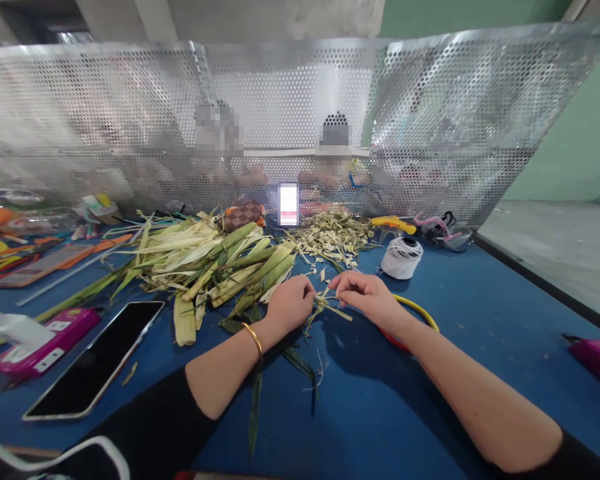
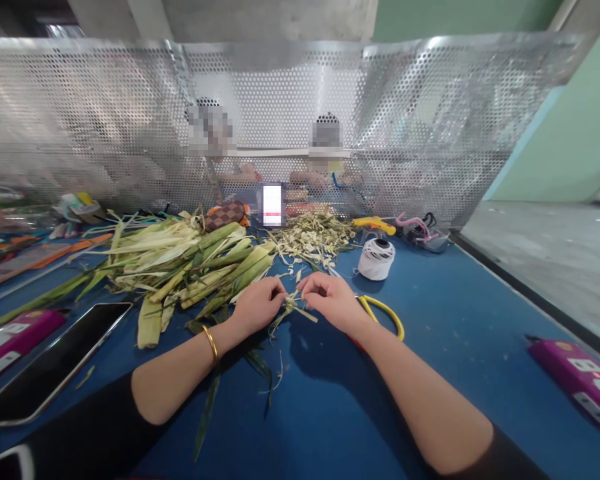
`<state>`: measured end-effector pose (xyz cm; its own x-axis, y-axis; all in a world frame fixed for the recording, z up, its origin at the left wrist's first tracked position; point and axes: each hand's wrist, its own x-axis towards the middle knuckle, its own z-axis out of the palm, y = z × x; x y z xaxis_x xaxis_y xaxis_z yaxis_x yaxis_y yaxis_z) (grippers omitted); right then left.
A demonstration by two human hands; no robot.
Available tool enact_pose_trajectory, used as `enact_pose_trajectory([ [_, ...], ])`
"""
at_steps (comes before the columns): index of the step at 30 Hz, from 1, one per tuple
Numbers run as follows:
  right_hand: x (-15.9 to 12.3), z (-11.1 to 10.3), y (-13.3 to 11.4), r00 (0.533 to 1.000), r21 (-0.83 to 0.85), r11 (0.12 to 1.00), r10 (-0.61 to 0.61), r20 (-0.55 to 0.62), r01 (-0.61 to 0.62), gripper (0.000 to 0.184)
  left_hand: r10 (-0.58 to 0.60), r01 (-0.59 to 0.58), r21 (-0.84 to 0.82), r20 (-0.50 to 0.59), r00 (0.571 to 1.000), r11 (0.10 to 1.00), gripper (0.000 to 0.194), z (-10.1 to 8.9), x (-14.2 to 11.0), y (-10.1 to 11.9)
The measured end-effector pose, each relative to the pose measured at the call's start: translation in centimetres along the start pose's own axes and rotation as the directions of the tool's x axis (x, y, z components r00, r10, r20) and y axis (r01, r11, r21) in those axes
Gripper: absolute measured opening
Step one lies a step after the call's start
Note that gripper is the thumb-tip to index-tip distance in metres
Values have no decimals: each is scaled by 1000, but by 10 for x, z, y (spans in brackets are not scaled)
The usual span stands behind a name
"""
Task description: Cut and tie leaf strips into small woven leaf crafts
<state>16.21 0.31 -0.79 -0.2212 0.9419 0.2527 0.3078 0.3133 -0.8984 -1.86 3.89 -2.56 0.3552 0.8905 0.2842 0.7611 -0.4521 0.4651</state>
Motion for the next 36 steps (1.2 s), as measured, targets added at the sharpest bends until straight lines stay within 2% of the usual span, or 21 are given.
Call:
enact_pose_trajectory([
  [2, -1, 4, -1, 998, 49, 999, -3, 59, 0, 10, -4, 4, -8, -2, 1000, 1000, 14, 1, 1, -1],
  [4, -2, 7, 0, 989, 85, 994, 56, 135, -67, 7, -32, 32, -63, 5, 999, 998, 14, 2, 2, -1],
  [7, 0, 8, 7, 979, 88, 986, 128, 157, -143, 5, -85, 92, -299, 36, 996, 950, 13, 1, 4, 0],
  [9, 1, 8, 11, 980, 62, 986, 145, 138, -155, 5, -98, 138, -517, 105, 990, 845, 12, -1, 3, 3],
  [11, 2, 7, 13, 981, 31, 988, 146, 128, -151, 6, -88, 207, -680, 206, 975, 704, 11, -3, 2, 6],
  [13, 2, 7, 12, 983, 18, 990, 139, 123, -142, 7, -63, 275, -754, 297, 953, 597, 11, -6, 1, 9],
  [15, 1, 6, 11, 984, 38, 990, 131, 124, -137, 8, -35, 297, -775, 335, 942, 557, 12, -8, 0, 11],
  [18, 1, 6, 10, 985, 64, 991, 110, 136, -120, 8, 12, 226, -755, 295, 955, 615, 13, -7, 0, 9],
  [23, 3, 5, 11, 988, -27, 997, 72, 139, -69, 8, 56, 58, -559, 185, 981, 827, 17, -4, 3, 4],
  [27, 3, 5, 12, 987, -77, 995, 70, 143, -60, 7, 84, -2, -449, 164, 983, 894, 18, -4, 5, 1],
  [31, 2, 5, 13, 983, -63, 993, 108, 148, -100, 7, 80, 9, -425, 191, 978, 905, 17, -4, 5, 0],
  [36, 1, 7, 11, 980, 61, 981, 177, 96, -183, 8, 46, 156, -610, 302, 952, 777, 14, -4, 2, 1],
])
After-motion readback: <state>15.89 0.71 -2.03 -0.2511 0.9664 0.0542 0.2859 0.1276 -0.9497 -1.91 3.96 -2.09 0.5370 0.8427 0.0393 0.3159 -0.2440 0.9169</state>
